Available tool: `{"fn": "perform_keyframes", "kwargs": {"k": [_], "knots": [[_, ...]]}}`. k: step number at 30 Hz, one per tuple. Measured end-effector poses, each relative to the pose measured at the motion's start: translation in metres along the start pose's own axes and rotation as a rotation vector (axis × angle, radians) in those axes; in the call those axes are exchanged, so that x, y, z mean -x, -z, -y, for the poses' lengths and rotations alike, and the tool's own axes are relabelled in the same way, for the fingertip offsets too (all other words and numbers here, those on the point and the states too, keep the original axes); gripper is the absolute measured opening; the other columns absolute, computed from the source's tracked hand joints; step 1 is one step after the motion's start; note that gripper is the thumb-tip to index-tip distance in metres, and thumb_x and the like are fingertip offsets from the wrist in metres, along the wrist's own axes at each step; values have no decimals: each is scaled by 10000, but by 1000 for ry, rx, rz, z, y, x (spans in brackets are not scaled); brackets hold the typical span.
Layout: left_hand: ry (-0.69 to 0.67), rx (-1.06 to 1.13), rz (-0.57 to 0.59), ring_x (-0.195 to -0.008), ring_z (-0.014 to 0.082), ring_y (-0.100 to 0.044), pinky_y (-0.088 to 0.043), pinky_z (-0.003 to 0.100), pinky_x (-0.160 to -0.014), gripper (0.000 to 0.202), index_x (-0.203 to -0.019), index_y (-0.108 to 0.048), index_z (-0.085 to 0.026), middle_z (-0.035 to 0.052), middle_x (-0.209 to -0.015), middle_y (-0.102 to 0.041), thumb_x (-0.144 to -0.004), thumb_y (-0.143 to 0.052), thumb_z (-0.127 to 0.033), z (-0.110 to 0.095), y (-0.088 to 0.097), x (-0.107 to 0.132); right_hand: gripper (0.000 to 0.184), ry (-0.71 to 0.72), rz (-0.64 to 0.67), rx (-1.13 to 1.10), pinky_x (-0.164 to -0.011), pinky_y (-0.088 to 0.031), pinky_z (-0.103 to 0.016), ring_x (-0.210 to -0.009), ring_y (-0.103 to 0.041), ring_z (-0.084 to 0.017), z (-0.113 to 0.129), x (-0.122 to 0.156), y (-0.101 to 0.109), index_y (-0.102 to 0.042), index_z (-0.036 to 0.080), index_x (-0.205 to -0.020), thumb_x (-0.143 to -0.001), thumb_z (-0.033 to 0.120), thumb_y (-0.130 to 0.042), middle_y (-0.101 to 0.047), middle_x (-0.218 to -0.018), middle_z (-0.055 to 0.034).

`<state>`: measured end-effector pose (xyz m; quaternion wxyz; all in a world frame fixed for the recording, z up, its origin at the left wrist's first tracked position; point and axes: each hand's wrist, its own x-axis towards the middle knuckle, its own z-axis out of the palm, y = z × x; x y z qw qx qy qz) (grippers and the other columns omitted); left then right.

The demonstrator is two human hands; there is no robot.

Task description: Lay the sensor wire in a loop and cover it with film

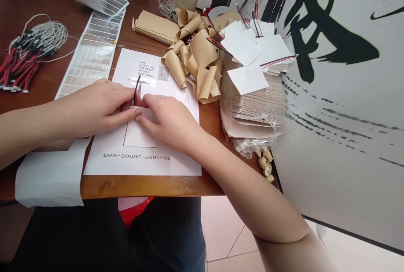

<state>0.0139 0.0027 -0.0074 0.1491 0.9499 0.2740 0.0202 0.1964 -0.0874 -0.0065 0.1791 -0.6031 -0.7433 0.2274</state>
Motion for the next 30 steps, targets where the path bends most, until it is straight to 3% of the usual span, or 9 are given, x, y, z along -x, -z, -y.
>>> {"fn": "perform_keyframes", "kwargs": {"k": [30], "knots": [[21,-1,17,-743,284,-623,-434,417,-722,271,-890,-574,-259,65,-730,-639,-912,-427,-485,-2,1,-1,144,2,4,42,-688,-330,-311,-802,-580,-205,2,2,0,-571,189,-892,-970,310,-586,-694,-936,-76]]}}
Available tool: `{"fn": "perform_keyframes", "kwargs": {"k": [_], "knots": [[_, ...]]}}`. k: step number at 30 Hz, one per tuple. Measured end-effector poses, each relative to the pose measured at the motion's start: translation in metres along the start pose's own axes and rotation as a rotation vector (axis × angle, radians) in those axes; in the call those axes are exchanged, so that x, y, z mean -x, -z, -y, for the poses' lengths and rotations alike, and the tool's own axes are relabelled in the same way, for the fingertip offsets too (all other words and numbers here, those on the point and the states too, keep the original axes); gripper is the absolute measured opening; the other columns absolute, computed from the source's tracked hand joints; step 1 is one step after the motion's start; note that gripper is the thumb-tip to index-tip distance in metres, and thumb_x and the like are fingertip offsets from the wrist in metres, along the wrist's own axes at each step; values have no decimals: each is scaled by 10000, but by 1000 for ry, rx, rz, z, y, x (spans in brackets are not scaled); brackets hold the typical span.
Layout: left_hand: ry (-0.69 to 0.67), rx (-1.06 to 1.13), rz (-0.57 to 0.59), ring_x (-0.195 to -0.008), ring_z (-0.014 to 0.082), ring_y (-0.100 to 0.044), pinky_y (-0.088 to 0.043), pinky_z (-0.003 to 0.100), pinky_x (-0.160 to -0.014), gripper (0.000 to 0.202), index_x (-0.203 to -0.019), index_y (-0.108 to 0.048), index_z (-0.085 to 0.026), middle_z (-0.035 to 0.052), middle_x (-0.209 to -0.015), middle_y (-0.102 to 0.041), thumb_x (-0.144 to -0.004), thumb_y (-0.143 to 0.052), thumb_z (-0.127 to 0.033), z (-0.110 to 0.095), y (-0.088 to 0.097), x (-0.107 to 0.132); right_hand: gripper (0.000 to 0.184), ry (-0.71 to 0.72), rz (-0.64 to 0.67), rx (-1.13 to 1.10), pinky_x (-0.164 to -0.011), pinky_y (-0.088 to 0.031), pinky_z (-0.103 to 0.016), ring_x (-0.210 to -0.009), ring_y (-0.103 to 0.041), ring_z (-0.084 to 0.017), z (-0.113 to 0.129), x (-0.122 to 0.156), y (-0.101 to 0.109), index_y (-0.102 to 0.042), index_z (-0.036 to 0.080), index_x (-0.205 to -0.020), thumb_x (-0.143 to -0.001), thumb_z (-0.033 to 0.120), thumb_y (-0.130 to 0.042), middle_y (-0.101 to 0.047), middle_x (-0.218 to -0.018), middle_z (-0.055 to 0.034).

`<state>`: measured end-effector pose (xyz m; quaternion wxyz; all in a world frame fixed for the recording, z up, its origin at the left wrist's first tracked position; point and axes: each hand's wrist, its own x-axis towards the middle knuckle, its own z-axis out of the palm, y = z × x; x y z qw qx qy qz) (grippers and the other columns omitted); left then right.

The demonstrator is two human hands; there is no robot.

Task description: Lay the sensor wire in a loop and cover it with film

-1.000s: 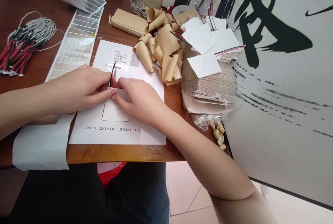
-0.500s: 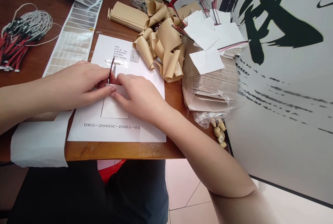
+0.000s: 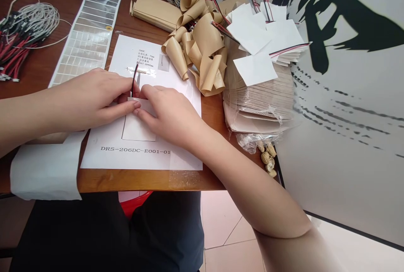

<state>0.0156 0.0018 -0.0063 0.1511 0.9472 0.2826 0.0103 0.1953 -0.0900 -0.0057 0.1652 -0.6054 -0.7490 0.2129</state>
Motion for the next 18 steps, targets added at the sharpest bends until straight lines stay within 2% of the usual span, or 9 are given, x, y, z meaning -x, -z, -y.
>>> {"fn": "perform_keyframes", "kwargs": {"k": [8,18], "knots": [[3,-3,-3,-888,317,-693,-521,443,-818,270,-945,-635,-252,72,-802,-701,-910,-474,-466,-1,-1,1,144,-11,12,38,-694,-352,-320,-847,-610,-227,2,1,1,-601,185,-991,-983,327,-583,-706,-990,-92],[-9,-8,0,-824,296,-674,-498,435,-770,240,-896,-591,-257,60,-734,-665,-909,-456,-455,-1,1,0,135,-10,14,29,-701,-351,-317,-849,-615,-225,1,1,0,-596,186,-984,-982,321,-595,-706,-998,-87]]}}
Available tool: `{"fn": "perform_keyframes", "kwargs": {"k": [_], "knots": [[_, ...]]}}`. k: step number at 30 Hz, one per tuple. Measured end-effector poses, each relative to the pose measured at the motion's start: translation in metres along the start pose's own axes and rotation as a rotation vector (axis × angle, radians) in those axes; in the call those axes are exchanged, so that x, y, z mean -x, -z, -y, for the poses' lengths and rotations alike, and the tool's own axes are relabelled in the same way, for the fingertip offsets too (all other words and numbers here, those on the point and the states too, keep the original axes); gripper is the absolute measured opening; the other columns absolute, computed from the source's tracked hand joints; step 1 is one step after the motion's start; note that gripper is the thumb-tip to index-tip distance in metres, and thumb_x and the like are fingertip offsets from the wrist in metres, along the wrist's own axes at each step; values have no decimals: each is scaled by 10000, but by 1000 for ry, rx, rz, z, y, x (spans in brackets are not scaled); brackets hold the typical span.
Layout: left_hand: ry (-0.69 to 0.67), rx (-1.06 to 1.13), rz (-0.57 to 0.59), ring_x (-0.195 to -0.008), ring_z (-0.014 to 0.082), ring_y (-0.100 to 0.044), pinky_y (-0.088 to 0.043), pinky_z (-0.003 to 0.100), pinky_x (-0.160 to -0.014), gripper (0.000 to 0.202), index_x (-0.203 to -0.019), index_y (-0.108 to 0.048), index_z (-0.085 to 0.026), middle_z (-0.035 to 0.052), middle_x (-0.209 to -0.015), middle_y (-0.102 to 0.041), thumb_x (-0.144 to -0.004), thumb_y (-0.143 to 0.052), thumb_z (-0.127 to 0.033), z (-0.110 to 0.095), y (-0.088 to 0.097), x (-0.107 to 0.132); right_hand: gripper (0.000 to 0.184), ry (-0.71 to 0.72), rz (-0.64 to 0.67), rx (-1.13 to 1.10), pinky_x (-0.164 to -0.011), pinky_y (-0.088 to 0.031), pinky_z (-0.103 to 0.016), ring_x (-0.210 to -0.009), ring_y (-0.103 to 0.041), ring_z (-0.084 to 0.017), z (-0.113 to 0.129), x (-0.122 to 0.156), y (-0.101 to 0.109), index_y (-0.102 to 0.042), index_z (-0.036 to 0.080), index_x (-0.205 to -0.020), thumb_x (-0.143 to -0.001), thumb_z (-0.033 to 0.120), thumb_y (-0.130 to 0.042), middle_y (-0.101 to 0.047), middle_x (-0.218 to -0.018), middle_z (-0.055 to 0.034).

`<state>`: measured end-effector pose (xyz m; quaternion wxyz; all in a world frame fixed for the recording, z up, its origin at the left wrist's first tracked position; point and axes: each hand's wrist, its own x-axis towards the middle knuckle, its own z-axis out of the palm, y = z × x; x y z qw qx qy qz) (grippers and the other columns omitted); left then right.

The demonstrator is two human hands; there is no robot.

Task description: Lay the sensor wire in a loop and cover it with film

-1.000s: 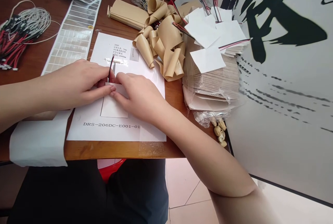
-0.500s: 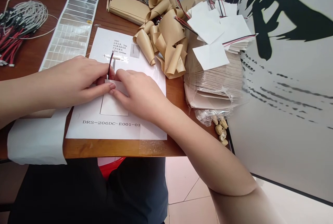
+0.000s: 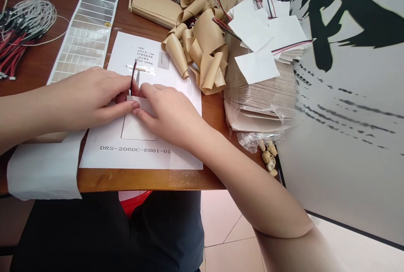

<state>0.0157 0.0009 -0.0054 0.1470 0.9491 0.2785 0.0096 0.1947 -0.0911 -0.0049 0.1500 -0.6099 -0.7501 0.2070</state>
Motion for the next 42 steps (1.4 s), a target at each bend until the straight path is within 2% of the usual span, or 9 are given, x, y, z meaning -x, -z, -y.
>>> {"fn": "perform_keyframes", "kwargs": {"k": [5,11,18,26,34,42], "knots": [[1,16,-9,-814,293,-675,-497,433,-773,210,-878,-585,-268,47,-686,-640,-904,-481,-449,0,0,0,135,5,3,-4,-699,-354,-319,-838,-608,-225,0,0,-1,-596,189,-971,-978,324,-594,-702,-969,-82],[13,-1,1,-825,305,-675,-504,444,-793,242,-914,-605,-260,61,-726,-655,-902,-465,-456,1,-2,0,126,4,2,-7,-694,-354,-316,-827,-603,-218,0,0,-1,-595,185,-974,-979,311,-595,-698,-960,-81],[-10,-33,12,-803,304,-657,-495,454,-763,284,-919,-560,-249,75,-749,-641,-921,-396,-481,0,-2,1,146,4,3,11,-677,-344,-319,-822,-598,-221,1,0,0,-599,181,-1007,-988,325,-579,-704,-1002,-94],[-1,-63,14,-844,316,-672,-518,494,-875,264,-925,-548,-231,75,-770,-637,-919,-436,-469,-4,-2,5,216,4,37,102,-651,-322,-329,-802,-585,-234,5,3,2,-616,150,-1116,-999,327,-576,-684,-1052,-122],[-23,-54,31,-726,280,-579,-489,512,-856,277,-894,-499,-231,54,-703,-561,-912,-374,-478,-5,1,3,242,9,48,80,-671,-352,-322,-791,-595,-221,4,2,1,-619,133,-1135,-1002,333,-586,-697,-1056,-117],[-14,17,18,-645,251,-505,-424,447,-802,250,-841,-468,-253,25,-644,-500,-876,-401,-492,-4,2,4,221,18,37,64,-665,-340,-311,-783,-582,-213,2,1,1,-604,152,-1093,-988,346,-588,-691,-1015,-105]]}}
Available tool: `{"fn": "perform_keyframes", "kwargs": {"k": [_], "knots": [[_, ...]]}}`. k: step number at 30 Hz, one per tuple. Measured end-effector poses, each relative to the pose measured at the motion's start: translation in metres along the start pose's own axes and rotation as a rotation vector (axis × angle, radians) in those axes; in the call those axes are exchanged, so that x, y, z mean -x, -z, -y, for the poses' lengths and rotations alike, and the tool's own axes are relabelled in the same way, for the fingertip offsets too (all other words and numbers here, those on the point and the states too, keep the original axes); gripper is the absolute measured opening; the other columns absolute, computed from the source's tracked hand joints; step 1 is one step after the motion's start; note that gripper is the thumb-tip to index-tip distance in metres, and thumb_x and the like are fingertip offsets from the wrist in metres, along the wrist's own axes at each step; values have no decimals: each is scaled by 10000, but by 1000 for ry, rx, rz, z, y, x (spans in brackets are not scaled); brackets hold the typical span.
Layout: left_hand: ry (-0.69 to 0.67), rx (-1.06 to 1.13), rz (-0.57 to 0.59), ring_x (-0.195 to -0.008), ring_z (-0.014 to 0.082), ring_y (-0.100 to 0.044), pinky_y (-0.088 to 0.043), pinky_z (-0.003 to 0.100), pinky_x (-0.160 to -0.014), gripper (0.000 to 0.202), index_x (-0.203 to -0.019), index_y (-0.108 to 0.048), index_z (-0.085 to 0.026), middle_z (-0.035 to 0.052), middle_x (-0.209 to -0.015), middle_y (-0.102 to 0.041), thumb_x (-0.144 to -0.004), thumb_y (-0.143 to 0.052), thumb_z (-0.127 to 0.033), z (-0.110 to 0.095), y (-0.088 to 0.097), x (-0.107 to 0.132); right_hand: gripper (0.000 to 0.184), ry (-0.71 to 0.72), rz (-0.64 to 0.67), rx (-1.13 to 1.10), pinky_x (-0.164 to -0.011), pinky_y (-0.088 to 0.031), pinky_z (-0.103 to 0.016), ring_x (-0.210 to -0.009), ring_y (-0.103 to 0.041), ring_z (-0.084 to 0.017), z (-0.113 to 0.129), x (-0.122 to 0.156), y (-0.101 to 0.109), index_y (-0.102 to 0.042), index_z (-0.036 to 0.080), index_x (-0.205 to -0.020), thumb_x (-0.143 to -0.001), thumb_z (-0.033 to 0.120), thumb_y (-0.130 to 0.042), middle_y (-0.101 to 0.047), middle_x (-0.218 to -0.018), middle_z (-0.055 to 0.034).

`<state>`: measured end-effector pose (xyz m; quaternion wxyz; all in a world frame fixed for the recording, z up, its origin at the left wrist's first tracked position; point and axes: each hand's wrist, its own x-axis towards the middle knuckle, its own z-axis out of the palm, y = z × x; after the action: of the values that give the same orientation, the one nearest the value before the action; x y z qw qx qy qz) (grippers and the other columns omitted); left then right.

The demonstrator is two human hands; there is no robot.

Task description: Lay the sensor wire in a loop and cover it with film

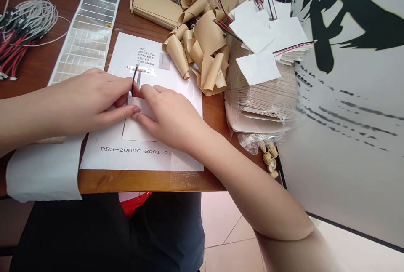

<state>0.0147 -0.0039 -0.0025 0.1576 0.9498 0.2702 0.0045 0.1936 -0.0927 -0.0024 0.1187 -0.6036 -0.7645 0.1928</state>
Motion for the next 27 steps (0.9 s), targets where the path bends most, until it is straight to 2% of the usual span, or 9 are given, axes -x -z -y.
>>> {"fn": "perform_keyframes", "kwargs": {"k": [10,18,22,27], "knots": [[3,22,-15,-619,229,-457,-384,422,-763,256,-793,-412,-255,22,-653,-494,-870,-402,-499,1,-1,0,197,17,-11,-2,-681,-349,-315,-781,-572,-210,-1,1,0,-599,162,-1087,-986,331,-589,-683,-990,-94],[11,-24,-6,-689,271,-559,-452,463,-805,250,-845,-488,-246,40,-667,-527,-884,-412,-481,-1,0,0,227,3,11,31,-685,-355,-322,-809,-596,-227,1,0,1,-605,147,-1133,-994,324,-577,-685,-1018,-107],[24,-87,4,-789,299,-642,-503,483,-866,262,-922,-548,-230,53,-738,-580,-907,-429,-463,-1,-2,1,243,10,8,55,-683,-376,-329,-813,-604,-231,1,1,0,-597,145,-1161,-1001,326,-568,-683,-1036,-114],[34,-249,86,-872,311,-674,-538,498,-905,341,-1096,-557,-164,64,-844,-584,-967,-362,-412,-11,0,8,228,19,10,113,-728,-436,-358,-889,-639,-267,4,5,2,-588,165,-1146,-1015,348,-553,-670,-1035,-112]]}}
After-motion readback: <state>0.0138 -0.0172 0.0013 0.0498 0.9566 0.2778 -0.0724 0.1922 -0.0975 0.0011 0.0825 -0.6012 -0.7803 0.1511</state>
